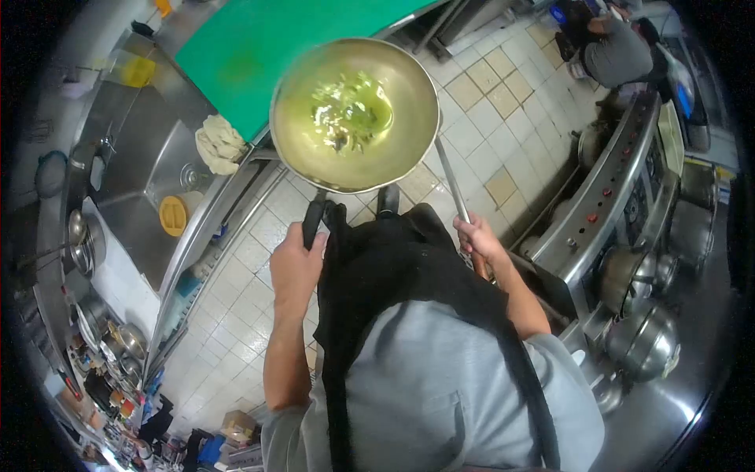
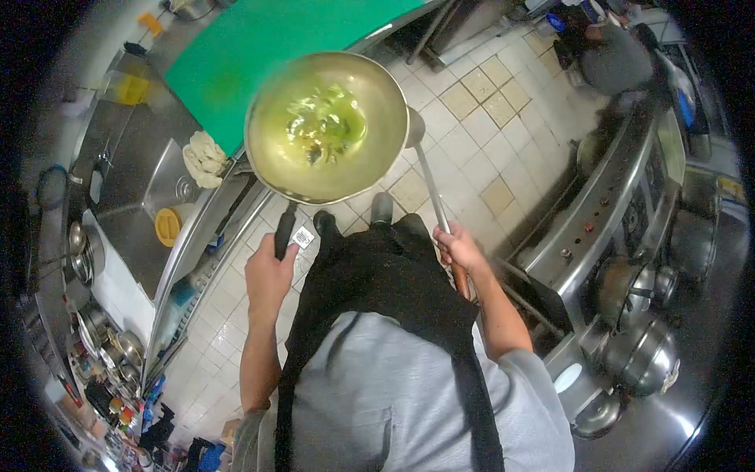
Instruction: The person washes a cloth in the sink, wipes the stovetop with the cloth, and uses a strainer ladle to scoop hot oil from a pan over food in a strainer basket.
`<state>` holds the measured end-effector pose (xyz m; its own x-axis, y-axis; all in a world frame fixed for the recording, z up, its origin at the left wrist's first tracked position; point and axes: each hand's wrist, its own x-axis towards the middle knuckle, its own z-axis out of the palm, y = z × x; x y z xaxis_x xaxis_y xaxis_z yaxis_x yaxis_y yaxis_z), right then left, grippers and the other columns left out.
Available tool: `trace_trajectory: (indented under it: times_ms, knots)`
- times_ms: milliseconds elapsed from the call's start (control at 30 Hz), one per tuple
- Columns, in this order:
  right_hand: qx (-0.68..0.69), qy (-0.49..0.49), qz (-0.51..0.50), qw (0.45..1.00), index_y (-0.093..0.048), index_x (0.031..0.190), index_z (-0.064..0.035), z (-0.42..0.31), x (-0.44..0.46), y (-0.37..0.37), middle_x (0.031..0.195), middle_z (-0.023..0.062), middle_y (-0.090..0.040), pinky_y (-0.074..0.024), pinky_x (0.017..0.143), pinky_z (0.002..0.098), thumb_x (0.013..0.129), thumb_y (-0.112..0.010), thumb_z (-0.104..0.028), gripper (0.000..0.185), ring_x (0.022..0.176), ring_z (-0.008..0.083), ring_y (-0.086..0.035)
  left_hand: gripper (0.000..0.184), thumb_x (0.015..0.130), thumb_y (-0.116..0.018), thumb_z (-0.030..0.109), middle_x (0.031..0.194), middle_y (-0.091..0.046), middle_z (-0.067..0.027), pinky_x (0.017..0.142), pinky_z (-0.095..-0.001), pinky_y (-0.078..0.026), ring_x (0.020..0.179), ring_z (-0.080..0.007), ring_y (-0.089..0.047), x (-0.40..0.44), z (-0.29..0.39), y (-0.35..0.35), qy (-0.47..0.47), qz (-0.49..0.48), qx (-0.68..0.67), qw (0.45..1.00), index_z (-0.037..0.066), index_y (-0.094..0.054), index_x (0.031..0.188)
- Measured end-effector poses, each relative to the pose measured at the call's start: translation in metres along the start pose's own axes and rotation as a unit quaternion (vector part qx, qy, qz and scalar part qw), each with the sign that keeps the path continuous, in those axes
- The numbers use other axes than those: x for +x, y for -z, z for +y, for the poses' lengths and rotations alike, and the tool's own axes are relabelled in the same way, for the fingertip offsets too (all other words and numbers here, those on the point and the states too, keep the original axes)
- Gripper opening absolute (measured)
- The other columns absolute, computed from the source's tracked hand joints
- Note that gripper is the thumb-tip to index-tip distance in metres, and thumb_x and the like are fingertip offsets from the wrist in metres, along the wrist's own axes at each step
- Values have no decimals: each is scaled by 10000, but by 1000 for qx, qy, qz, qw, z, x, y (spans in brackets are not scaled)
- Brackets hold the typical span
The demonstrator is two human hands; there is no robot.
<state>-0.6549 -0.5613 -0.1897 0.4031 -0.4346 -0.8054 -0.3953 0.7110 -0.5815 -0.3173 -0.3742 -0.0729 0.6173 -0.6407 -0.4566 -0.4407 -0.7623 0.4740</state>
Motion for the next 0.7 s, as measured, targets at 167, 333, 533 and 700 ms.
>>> trace_trajectory:
  times_ms: [167,333,533,700]
  knots:
    - [156,-8,-13,988,-501,955,-109,-34,-31,-2,559,-79,-344,-282,370,247,957,-634,-209,166,378,51,-312,238,858,-761,208,624,-545,-103,562,-363,-442,551,-246,-530,-27,10,38,-18,162,-87,983,34,-613,921]
    - [245,9,-75,967,-496,959,-138,-63,-33,-2,539,-88,-332,-277,336,237,941,-650,-192,164,336,35,-284,231,866,-769,169,695,-549,-52,593,-305,-430,618,-133,-487,-50,-6,84,43,227,-149,962,12,-607,915]
    - [189,43,-145,970,-497,960,-130,-136,-23,-53,524,-80,-341,-262,318,242,939,-651,-164,159,320,41,-305,237,880,-756,179,686,-521,-20,570,-293,-396,634,-114,-454,-56,-42,132,115,298,-105,942,16,-586,850]
    - [187,44,-214,958,-520,955,-112,-174,-7,-109,514,-57,-368,-241,327,242,895,-682,-97,173,320,60,-313,262,861,-758,206,604,-502,-64,532,-335,-390,553,-165,-453,-55,-68,153,182,293,-117,931,22,-575,834]
